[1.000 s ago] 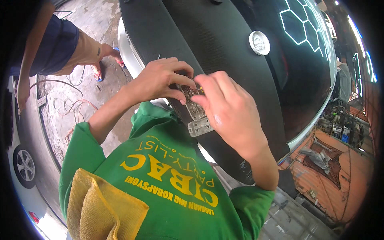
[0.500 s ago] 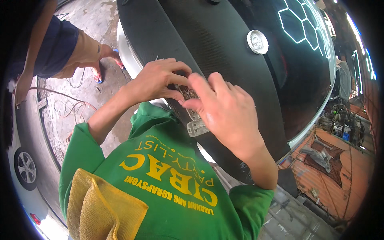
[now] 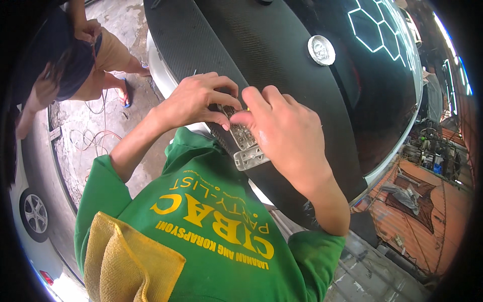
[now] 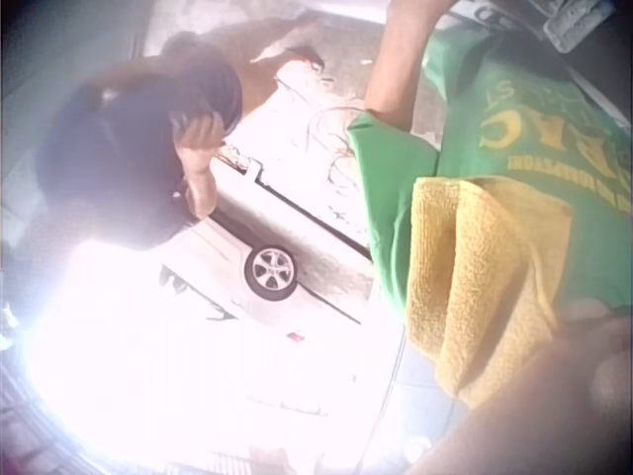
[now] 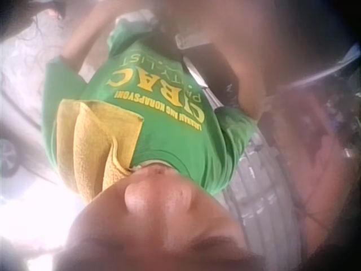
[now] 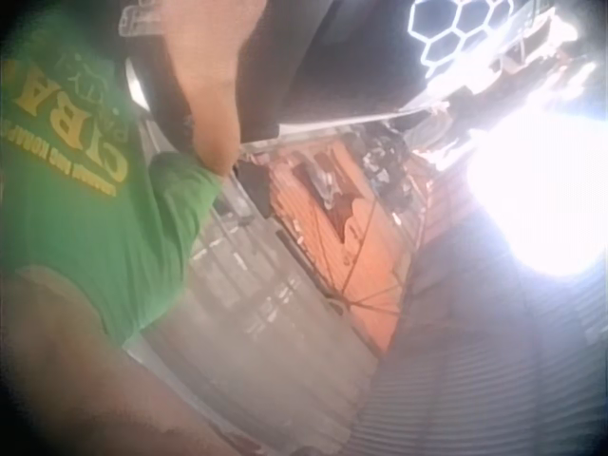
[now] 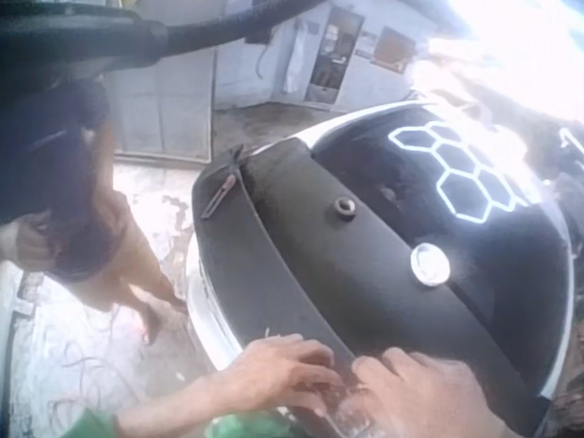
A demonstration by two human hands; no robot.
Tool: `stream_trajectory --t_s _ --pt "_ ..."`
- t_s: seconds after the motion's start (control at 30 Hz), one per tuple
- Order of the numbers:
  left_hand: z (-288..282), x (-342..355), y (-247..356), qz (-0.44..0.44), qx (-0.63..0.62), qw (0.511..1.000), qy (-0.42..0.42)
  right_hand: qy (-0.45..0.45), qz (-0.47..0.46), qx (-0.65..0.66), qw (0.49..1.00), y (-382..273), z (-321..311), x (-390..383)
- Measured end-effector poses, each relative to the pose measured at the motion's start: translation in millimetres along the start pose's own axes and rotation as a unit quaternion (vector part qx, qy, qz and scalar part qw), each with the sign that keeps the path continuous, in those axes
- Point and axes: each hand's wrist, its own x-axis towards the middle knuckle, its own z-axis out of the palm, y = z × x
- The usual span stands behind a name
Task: The person repairs a car's rear light assembly by using a small screwdriver to manipulate internal components and wiring while a second person assists.
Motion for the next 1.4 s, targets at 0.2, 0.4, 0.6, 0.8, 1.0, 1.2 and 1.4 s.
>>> stream_trajectory --t_s 0.2,0.4,0.6,0.8,1.0,1.2,1.4 --pt "-1 0 2 -0.005 0.003 1.0 0.0 -0.011 -0.113 0.085 0.99 7 -8 2" --pt "1 0 -1 0.005 0.019 1.0 0.01 0.005 -0.012 0.069 0.998 0 1 -3" --pt "0 0 -1 0.004 0.02 1.0 0.005 -0.024 -0.131 0.041 0.99 4 -3 -6" --pt "-2 -1 1 0.0 0.008 1.0 0.01 0.041 -0.074 0.122 0.989 0 6 -3" --pt "1 -1 -3 0.018 0.01 1.0 0.012 -0.012 -0.056 0.026 0.998 1 3 -5" --pt "-2 -1 1 -0.003 -0.008 1.0 0.009 -0.013 -0.127 0.061 0.99 13 -6 -2" --pt "0 1 -2 0.006 -0.008 1.0 0.012 0.015 -0.01 0.036 0.999 -8 6 -4"
